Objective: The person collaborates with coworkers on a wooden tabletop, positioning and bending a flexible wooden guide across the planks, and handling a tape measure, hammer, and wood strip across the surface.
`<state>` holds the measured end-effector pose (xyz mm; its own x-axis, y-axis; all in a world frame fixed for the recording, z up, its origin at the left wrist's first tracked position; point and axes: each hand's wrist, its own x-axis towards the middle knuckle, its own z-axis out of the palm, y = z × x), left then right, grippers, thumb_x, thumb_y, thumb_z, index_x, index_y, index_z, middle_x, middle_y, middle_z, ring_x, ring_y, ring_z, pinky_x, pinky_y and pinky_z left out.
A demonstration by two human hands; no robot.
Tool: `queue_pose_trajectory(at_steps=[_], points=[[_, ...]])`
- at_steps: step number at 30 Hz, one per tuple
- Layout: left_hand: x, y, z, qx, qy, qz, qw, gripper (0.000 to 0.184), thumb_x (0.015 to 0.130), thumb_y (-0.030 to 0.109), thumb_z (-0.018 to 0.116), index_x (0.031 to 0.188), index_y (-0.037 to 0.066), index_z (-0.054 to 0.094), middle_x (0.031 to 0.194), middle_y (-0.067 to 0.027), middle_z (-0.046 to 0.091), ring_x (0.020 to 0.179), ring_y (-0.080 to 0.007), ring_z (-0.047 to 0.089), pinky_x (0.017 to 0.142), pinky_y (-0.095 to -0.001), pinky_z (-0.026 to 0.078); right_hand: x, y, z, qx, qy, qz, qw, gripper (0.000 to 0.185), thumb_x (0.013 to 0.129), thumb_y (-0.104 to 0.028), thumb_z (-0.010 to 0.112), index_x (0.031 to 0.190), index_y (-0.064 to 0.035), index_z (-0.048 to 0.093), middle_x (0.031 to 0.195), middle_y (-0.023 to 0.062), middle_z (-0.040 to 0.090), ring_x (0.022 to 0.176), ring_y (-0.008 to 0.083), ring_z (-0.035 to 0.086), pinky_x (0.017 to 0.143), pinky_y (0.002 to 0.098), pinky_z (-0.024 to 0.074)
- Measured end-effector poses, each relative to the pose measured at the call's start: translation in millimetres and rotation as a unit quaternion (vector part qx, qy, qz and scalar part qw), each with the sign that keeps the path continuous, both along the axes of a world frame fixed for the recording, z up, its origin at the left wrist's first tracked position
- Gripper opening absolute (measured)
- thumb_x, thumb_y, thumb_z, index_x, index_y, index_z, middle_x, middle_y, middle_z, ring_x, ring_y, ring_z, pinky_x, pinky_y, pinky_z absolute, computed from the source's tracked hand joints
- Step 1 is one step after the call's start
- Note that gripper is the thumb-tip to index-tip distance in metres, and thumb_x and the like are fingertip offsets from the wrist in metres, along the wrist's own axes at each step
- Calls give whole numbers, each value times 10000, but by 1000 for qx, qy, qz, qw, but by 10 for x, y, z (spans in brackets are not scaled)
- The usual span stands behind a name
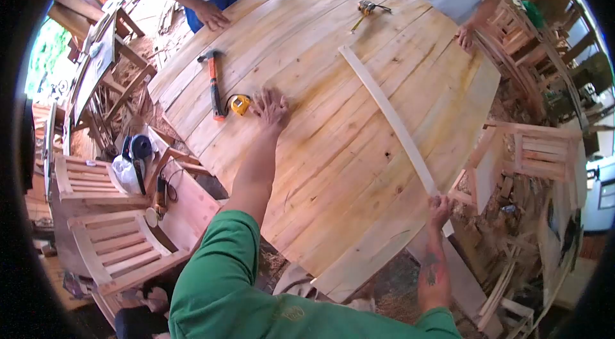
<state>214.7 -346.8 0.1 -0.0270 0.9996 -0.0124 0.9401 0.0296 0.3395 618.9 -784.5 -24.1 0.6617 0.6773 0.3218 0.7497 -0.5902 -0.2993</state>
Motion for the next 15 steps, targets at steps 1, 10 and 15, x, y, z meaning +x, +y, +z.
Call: queue_pose_trajectory(at_steps=[1, 10, 15], points=[[8, 5, 28, -3, 2, -1, 1000, 660, 939, 487, 273, 1477, 122, 160, 1557, -58, 36, 1423, -332, -19, 1120, -548, 6, -51, -32, -42, 6, -2, -9, 1000, 266, 774, -264, 688, 957, -82, 624, 994, 170, 561, 947, 371, 526, 813, 479, 431], [-35, -358, 10, -7, -65, 25, 998, 619, 954, 441, 281, 1470, 110, 197, 1557, -40, 74, 1423, -326, 12, 1119, -534, 31, -448, 31, 228, -43, 29, -42, 998, 269, 751, -230, 685, 957, -72, 613, 987, 158, 535, 997, 371, 499, 882, 491, 375], [24, -322, 15, 21, 34, 54, 998, 598, 947, 412, 328, 1446, 86, 269, 1537, -54, 179, 1388, -330, 168, 1087, -538, 164, -467, 27, 323, -14, 57, 8, 998, 227, 804, -159, 600, 1003, -49, 608, 997, 161, 532, 1024, 364, 488, 914, 480, 366]])
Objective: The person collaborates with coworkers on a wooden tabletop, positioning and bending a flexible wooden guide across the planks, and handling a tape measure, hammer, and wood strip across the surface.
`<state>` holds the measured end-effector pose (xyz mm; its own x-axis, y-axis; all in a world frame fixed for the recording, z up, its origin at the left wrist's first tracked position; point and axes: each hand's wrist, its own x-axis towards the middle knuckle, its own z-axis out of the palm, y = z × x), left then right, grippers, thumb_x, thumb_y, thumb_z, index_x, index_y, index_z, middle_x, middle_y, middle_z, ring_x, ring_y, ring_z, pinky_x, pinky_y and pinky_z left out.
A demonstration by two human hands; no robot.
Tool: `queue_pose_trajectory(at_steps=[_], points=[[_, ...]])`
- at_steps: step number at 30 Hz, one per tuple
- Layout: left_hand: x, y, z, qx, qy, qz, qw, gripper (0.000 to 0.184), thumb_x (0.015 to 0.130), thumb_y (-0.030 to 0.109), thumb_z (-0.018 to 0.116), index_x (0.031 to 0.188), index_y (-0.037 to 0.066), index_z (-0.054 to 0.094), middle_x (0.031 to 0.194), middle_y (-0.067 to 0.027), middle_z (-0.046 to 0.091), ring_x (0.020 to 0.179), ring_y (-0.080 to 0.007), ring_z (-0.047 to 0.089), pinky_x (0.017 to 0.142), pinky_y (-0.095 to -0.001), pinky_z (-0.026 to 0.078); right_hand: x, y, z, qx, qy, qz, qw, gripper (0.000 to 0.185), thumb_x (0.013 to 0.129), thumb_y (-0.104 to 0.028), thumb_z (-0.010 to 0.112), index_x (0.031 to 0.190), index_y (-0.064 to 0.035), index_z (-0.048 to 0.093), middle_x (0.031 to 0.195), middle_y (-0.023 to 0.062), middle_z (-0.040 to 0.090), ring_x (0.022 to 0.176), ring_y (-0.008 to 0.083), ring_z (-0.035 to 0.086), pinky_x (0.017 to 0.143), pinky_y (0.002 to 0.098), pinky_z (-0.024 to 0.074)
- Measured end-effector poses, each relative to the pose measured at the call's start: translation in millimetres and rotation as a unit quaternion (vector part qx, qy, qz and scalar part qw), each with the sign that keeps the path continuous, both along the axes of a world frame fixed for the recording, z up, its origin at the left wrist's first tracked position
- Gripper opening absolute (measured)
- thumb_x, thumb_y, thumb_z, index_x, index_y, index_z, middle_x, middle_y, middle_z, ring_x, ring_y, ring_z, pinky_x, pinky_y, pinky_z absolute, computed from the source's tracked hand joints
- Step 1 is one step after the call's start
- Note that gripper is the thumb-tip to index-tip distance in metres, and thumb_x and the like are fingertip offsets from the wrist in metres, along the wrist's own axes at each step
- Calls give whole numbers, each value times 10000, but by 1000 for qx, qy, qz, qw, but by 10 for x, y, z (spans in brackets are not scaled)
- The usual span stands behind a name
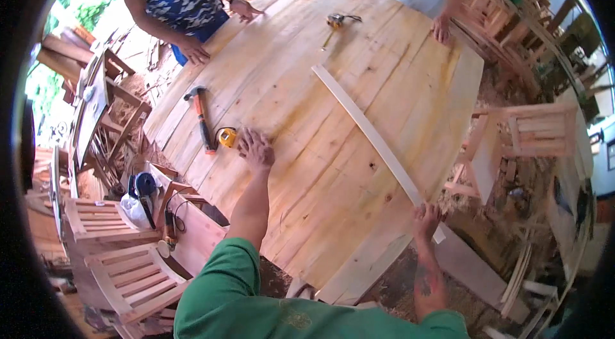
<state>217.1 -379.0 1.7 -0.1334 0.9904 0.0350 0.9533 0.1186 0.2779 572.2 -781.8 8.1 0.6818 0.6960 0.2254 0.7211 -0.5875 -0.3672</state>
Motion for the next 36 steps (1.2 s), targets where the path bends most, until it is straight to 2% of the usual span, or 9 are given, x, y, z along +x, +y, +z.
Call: queue_pose_trajectory(at_steps=[4, 9, 10, 11, 12, 14, 15, 17, 36], points=[[21, -41, 47, 22, 4, -2, 1000, 599, 946, 408, 339, 1445, 84, 269, 1535, -56, 185, 1382, -325, 190, 1087, -550, 164, 448, 157, -122, 39, -9, -44, 998, 200, 844, -74, 521, 1022, -24, 599, 1008, 187, 546, 1007, 386, 506, 929, 460, 371], [48, -7, 76, -8, 25, 2, 1000, 560, 955, 375, 301, 1435, 87, 290, 1534, -66, 186, 1396, -323, 165, 1107, -541, 137, 971, 89, -342, 32, -54, 50, 997, 279, 769, -141, 637, 1021, -26, 601, 982, 191, 573, 969, 393, 521, 859, 481, 416], [33, -13, 45, -24, 34, -5, 999, 548, 958, 368, 286, 1431, 92, 301, 1534, -69, 185, 1398, -322, 162, 1112, -536, 135, 820, 120, -198, 48, -49, 51, 996, 265, 792, -85, 623, 1049, -23, 602, 979, 154, 594, 915, 341, 553, 798, 410, 458], [38, -51, 121, -64, 141, -52, 987, 544, 961, 369, 273, 1430, 96, 302, 1534, -70, 184, 1399, -322, 163, 1111, -537, 142, 565, 146, 12, 12, 95, -2, 995, 317, 778, -68, 628, 1091, -36, 586, 991, 132, 597, 921, 313, 559, 816, 394, 457], [78, -21, 155, -90, 244, -103, 960, 540, 963, 369, 260, 1430, 100, 303, 1534, -72, 183, 1399, -322, 165, 1110, -539, 148, 496, 26, -235, 50, -36, 36, 997, 339, 773, -76, 629, 1107, -47, 579, 1007, 133, 595, 919, 300, 565, 816, 384, 458], [-89, 126, -396, 19, 182, -80, 980, 567, 963, 393, 248, 1447, 98, 265, 1539, -65, 170, 1399, -321, 165, 1096, -547, 172, 87, 12, -90, 52, 54, -39, 996, 340, 774, -115, 633, 1106, -62, 582, 1013, 142, 588, 906, 333, 563, 802, 419, 458], [-20, -24, -365, 10, 181, -115, 977, 567, 963, 393, 248, 1447, 98, 265, 1539, -65, 170, 1399, -321, 165, 1096, -547, 172, -40, 52, 35, 41, -28, -62, 997, 339, 781, -140, 630, 1107, -63, 580, 1019, 143, 577, 941, 342, 549, 839, 434, 442], [79, -96, 2, -36, 70, -25, 997, 600, 961, 421, 231, 1461, 90, 218, 1545, -53, 152, 1402, -312, 160, 1081, -560, 184, -86, 52, 33, 38, 36, -103, 993, 351, 783, -162, 640, 1114, -65, 576, 1029, 135, 569, 1000, 334, 527, 878, 439, 418], [87, -99, 69, -54, 53, -13, 997, 631, 956, 458, 204, 1474, 99, 179, 1552, -25, 133, 1384, -334, 194, 1067, -543, 199, -2167, 189, -1, 43, 23, -237, 970, 352, 757, -103, 645, 1097, -117, 554, 1065, 97, 544, 1006, 339, 491, 878, 471, 389]])
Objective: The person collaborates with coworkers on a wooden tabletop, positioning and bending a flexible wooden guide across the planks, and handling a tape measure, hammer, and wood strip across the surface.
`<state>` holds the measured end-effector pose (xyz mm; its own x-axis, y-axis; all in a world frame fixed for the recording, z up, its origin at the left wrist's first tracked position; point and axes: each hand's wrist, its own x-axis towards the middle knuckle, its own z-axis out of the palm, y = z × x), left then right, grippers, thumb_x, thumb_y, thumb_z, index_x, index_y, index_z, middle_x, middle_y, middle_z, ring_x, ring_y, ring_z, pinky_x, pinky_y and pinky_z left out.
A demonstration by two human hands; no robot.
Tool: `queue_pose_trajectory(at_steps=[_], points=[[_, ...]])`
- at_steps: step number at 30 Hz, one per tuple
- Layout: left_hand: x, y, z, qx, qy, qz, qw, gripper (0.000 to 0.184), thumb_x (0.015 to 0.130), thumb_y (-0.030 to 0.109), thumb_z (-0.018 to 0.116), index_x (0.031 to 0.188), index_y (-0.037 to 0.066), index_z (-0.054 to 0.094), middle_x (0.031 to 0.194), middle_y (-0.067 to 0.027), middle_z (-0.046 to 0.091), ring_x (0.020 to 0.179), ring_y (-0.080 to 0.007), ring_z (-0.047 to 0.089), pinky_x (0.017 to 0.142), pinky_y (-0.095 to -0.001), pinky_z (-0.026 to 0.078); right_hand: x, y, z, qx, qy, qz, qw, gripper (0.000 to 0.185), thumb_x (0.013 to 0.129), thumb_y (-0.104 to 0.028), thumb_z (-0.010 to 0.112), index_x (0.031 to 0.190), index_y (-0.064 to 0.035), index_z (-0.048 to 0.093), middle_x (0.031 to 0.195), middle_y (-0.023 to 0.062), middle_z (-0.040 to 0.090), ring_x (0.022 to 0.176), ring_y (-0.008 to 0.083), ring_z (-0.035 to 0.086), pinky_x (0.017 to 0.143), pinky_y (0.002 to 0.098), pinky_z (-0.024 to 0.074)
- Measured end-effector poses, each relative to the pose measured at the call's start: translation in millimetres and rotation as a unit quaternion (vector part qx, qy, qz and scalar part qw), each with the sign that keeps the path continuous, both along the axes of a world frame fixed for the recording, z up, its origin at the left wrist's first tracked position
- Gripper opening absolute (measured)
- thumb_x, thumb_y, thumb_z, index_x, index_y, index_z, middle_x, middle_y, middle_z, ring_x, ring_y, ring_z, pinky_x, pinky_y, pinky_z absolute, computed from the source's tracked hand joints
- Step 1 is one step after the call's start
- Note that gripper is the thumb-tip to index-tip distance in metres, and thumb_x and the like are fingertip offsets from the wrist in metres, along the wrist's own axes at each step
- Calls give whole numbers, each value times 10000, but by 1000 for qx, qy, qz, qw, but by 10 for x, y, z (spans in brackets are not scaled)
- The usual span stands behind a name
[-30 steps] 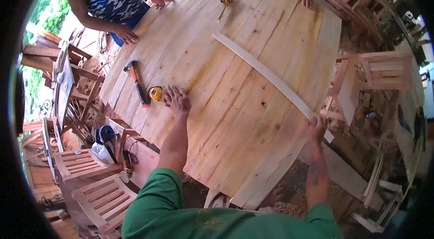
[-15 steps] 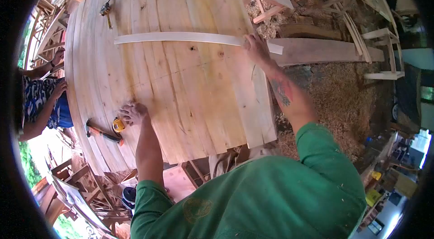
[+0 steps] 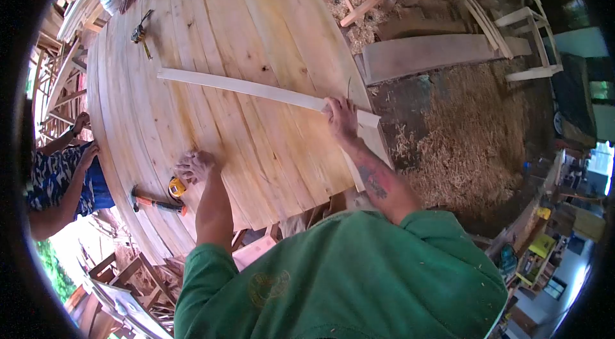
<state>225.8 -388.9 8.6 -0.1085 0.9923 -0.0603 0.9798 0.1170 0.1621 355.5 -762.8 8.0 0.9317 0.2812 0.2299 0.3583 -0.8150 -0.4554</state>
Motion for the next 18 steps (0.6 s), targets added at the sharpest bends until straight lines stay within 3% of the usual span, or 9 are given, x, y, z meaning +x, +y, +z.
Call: queue_pose_trajectory(at_steps=[5, 6, 7, 8, 9, 18], points=[[28, 84, 264, -118, -61, 37, 990, 632, 956, 465, 207, 1473, 103, 185, 1550, -29, 140, 1387, -325, 193, 1070, -540, 193, -135, 37, 36, 29, -18, 16, 999, 384, 756, -94, 638, 1130, -104, 548, 1072, 99, 537, 1003, 336, 490, 874, 465, 388], [21, 260, 511, -219, -99, 52, 969, 632, 956, 466, 207, 1473, 104, 187, 1550, -30, 141, 1388, -323, 193, 1071, -539, 192, -74, 15, 12, 23, -27, 17, 999, 388, 758, -91, 636, 1136, -100, 550, 1077, 101, 536, 1009, 337, 489, 876, 464, 387], [-13, 567, 966, -484, -166, 82, 855, 632, 956, 468, 208, 1473, 104, 188, 1550, -31, 142, 1388, -321, 193, 1071, -538, 190, -27, -5, 0, 14, -32, 19, 999, 391, 761, -89, 633, 1143, -96, 551, 1082, 102, 535, 1016, 339, 489, 877, 463, 387], [43, 232, 460, -173, -74, 48, 981, 632, 956, 468, 209, 1472, 104, 190, 1549, -32, 144, 1389, -319, 193, 1071, -539, 190, 37, -24, -29, 13, -23, 22, 999, 391, 761, -89, 633, 1143, -96, 551, 1082, 102, 535, 1016, 339, 489, 877, 463, 387], [56, 55, 209, -80, -38, 37, 995, 632, 956, 469, 211, 1472, 105, 191, 1549, -32, 145, 1389, -317, 193, 1071, -539, 190, 155, -33, -27, 7, -32, 19, 999, 388, 760, -82, 630, 1141, -100, 557, 1087, 99, 537, 1021, 338, 491, 876, 463, 388], [21, 45, -74, 35, 14, 14, 999, 633, 954, 475, 226, 1469, 106, 206, 1545, -38, 158, 1391, -302, 194, 1071, -540, 191, 1837, -70, -75, -3, -91, 81, 993, 362, 751, -89, 618, 1110, -113, 583, 1056, 83, 561, 1009, 323, 517, 886, 445, 402]])
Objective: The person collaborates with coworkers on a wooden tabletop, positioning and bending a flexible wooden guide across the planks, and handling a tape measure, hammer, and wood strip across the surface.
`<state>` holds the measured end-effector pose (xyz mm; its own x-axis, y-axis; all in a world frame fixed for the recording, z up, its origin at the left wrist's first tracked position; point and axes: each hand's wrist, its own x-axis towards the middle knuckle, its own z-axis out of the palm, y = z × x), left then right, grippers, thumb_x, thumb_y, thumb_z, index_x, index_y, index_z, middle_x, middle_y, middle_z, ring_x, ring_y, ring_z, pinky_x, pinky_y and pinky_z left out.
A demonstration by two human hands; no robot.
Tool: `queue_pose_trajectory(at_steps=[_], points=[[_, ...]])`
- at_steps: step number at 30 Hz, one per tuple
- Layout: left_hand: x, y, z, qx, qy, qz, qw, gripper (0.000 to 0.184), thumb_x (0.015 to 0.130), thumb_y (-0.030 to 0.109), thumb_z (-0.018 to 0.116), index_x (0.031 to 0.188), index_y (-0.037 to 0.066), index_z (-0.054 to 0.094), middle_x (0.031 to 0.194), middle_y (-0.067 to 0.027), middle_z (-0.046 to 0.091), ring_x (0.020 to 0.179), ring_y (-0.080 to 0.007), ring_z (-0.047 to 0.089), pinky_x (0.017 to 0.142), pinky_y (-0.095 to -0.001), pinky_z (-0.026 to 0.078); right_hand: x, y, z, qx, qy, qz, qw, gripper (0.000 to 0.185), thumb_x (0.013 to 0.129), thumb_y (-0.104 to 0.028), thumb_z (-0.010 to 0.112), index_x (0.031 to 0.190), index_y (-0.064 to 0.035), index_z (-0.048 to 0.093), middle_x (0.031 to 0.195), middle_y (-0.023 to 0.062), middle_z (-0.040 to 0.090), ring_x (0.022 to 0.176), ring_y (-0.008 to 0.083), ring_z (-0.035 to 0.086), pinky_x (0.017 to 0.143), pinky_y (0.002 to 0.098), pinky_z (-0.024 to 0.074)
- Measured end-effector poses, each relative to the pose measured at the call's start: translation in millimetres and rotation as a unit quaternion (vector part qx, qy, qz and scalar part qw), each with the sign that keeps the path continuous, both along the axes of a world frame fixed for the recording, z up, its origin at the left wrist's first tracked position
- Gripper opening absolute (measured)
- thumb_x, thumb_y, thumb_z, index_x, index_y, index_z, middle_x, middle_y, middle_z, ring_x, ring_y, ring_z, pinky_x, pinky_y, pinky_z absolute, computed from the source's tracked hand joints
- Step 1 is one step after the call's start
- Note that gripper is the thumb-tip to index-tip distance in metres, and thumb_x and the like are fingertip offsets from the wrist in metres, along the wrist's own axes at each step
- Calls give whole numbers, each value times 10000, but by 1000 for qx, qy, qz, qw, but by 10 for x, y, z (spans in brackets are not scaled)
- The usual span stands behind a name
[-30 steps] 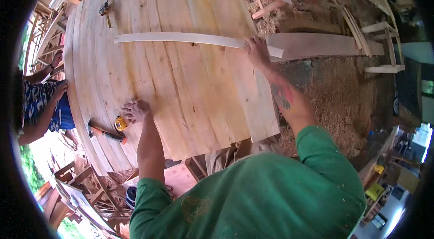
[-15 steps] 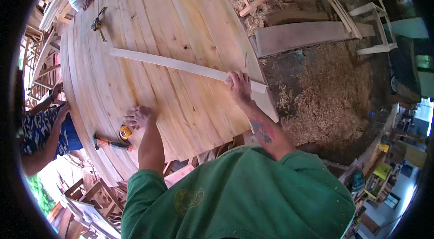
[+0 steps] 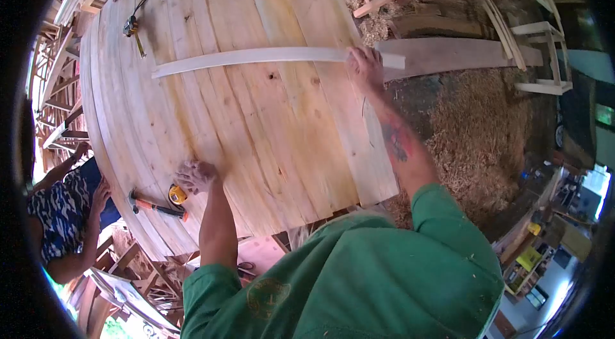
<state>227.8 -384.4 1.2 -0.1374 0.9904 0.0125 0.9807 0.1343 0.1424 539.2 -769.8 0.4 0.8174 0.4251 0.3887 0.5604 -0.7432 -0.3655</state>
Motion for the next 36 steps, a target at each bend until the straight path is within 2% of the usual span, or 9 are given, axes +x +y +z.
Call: queue_pose_trajectory(at_steps=[6, 8, 9, 13, 15, 22, 26, 30, 36], points=[[-132, 126, -292, 41, 32, -35, 998, 626, 956, 473, 253, 1445, 83, 272, 1524, -74, 218, 1400, -271, 181, 1072, -528, 189, 989, 119, 140, -6, 32, 97, 995, 320, 772, -97, 633, 1090, -109, 606, 1058, 75, 574, 1034, 290, 521, 904, 427, 409], [-254, 152, -381, 47, 73, -102, 991, 629, 960, 455, 235, 1418, 28, 300, 1501, -136, 254, 1394, -297, 196, 1116, -479, 144, 1022, 80, 146, -19, 42, 132, 990, 322, 774, -94, 635, 1094, -108, 605, 1064, 75, 574, 1046, 286, 521, 908, 423, 412], [-91, 34, -162, 45, 27, -70, 996, 617, 962, 433, 255, 1402, 5, 316, 1483, -158, 281, 1387, -293, 214, 1128, -441, 137, 1021, 77, 136, -24, 31, 134, 990, 349, 770, -77, 645, 1116, -94, 599, 1067, 79, 575, 1035, 290, 527, 894, 410, 420], [-94, 113, -204, 61, 34, -74, 995, 606, 957, 426, 280, 1409, 25, 315, 1485, -159, 275, 1383, -285, 226, 1126, -457, 131, 1044, 53, 124, -8, 32, 144, 989, 341, 775, -65, 635, 1113, -87, 595, 1095, 80, 563, 1050, 295, 526, 906, 405, 436], [-107, 83, -197, 15, 36, -42, 998, 629, 955, 478, 235, 1448, 88, 271, 1529, -79, 208, 1409, -251, 166, 1085, -510, 173, 994, 43, 94, 7, 48, 141, 989, 344, 773, -65, 637, 1114, -88, 595, 1094, 79, 562, 1048, 296, 528, 901, 406, 440], [-91, 63, -208, 21, 13, -21, 999, 655, 943, 498, 226, 1448, 81, 269, 1534, -75, 192, 1405, -250, 171, 1076, -509, 177, 292, -69, 63, -6, 25, 77, 997, 334, 786, -115, 640, 1117, -92, 593, 1081, 88, 558, 1015, 317, 523, 891, 430, 427], [-131, 111, -341, 35, -14, -43, 998, 657, 930, 528, 296, 1453, 131, 271, 1531, -88, 193, 1406, -304, 134, 1070, -550, 150, -101, -62, 57, 5, 47, 19, 999, 323, 780, -124, 630, 1101, -96, 602, 1071, 92, 551, 1034, 329, 498, 901, 436, 417], [45, -58, -236, 11, -9, -83, 996, 660, 928, 536, 306, 1456, 142, 260, 1534, -92, 178, 1405, -322, 124, 1067, -568, 144, -640, -103, -33, -25, -3, -6, 1000, 295, 789, -121, 612, 1082, -97, 601, 1078, 93, 548, 1021, 334, 491, 886, 451, 417], [-56, -66, -139, -37, -5, -175, 984, 666, 925, 546, 322, 1461, 158, 245, 1538, -100, 154, 1403, -350, 108, 1062, -595, 136, -1501, 30, 40, -5, 43, -47, 998, 277, 810, -124, 577, 1086, -99, 569, 1053, 98, 536, 992, 347, 490, 882, 476, 400]])
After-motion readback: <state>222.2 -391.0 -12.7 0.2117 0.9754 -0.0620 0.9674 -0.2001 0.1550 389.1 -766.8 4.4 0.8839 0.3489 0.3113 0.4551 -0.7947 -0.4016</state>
